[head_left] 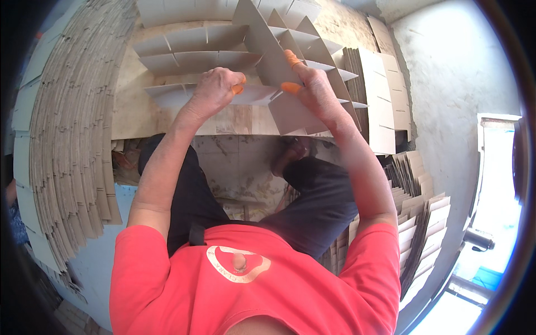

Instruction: The person assembles a multi-compartment cardboard divider by hand, folding pre-cut flaps and interlocking them into a grid structure. The person repeatedly picks up flat cardboard pieces, folds them, and inserts them into the growing assembly on the floor.

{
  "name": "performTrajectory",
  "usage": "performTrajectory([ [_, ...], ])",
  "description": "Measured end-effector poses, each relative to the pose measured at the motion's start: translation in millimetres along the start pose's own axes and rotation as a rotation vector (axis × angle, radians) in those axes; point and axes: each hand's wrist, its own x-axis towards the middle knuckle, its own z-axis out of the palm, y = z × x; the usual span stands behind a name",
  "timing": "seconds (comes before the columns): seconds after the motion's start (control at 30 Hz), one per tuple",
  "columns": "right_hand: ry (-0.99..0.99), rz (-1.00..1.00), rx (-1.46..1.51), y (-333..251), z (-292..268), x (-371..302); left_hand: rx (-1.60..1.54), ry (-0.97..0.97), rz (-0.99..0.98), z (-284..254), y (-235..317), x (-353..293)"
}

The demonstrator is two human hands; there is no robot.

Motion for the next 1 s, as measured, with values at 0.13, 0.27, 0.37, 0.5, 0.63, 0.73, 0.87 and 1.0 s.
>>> performTrajectory([
  [0.13, -0.077, -0.036, -0.079, -4, -2, 12, 0.007, -0.012, 0.008, 3, -7, 1],
  [0.27, -0.11, 0.03, 0.135, 6, -1, 24, -0.027, -0.025, 0.025, 0, -2, 0],
  [0.37, -0.059, 0.334, 0.56, 12, 5, 25, -0.03, -0.026, 0.03, -2, 2, 2],
  [0.5, -0.044, 0.008, -0.069, -4, -3, 10, -0.123, 0.027, 0.04, -16, 4, 13],
  [0.63, -0.036, 0.064, -0.047, -1, 9, -1, 0.157, 0.528, 0.379, -14, -28, 52],
  [0.73, 0.022, -0.057, -0.141, 15, 24, -8, 0.252, 0.2, 0.112, -17, -34, 60],
  [0.87, 0.035, -0.005, -0.28, 10, 24, -6, 0.171, -0.013, 0.033, -18, -40, 56],
  [1.0, 0.046, 0.028, -0.309, -1, 26, -16, 0.052, -0.056, 0.031, -24, -35, 54],
])
